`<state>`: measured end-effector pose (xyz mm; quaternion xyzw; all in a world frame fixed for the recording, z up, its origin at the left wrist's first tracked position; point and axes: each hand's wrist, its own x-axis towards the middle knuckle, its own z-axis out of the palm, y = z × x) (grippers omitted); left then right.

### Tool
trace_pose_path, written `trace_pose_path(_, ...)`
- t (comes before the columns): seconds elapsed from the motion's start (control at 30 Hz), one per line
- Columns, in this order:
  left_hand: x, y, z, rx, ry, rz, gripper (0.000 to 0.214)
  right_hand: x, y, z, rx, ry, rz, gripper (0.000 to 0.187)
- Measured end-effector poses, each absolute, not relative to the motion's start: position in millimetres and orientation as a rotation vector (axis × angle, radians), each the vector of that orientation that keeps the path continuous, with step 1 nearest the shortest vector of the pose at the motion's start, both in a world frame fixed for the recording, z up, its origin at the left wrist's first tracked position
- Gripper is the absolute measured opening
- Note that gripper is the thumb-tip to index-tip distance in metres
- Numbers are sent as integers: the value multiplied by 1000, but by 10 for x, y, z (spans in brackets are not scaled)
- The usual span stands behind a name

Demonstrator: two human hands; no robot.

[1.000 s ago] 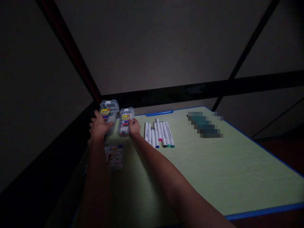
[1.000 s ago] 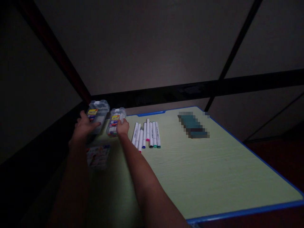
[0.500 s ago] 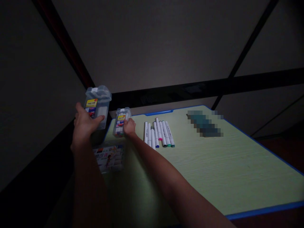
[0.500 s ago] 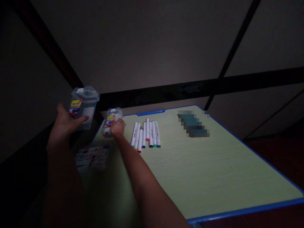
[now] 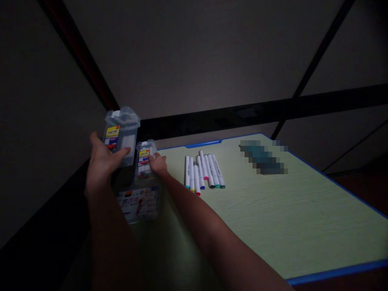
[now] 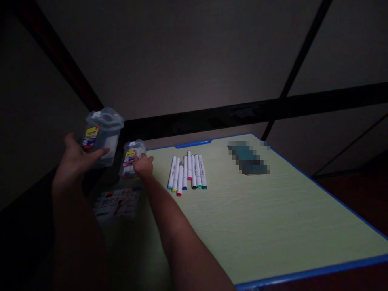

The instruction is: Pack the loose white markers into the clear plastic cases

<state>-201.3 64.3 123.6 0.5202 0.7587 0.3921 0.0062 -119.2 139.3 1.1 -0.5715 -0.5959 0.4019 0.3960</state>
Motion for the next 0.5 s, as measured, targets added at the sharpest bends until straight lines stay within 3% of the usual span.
trace_pose_path(0.5, -1974, 625, 1254, 1637, 2347, 1287, 93, -1365, 1355, 34, -1413, -1526, 1066, 44)
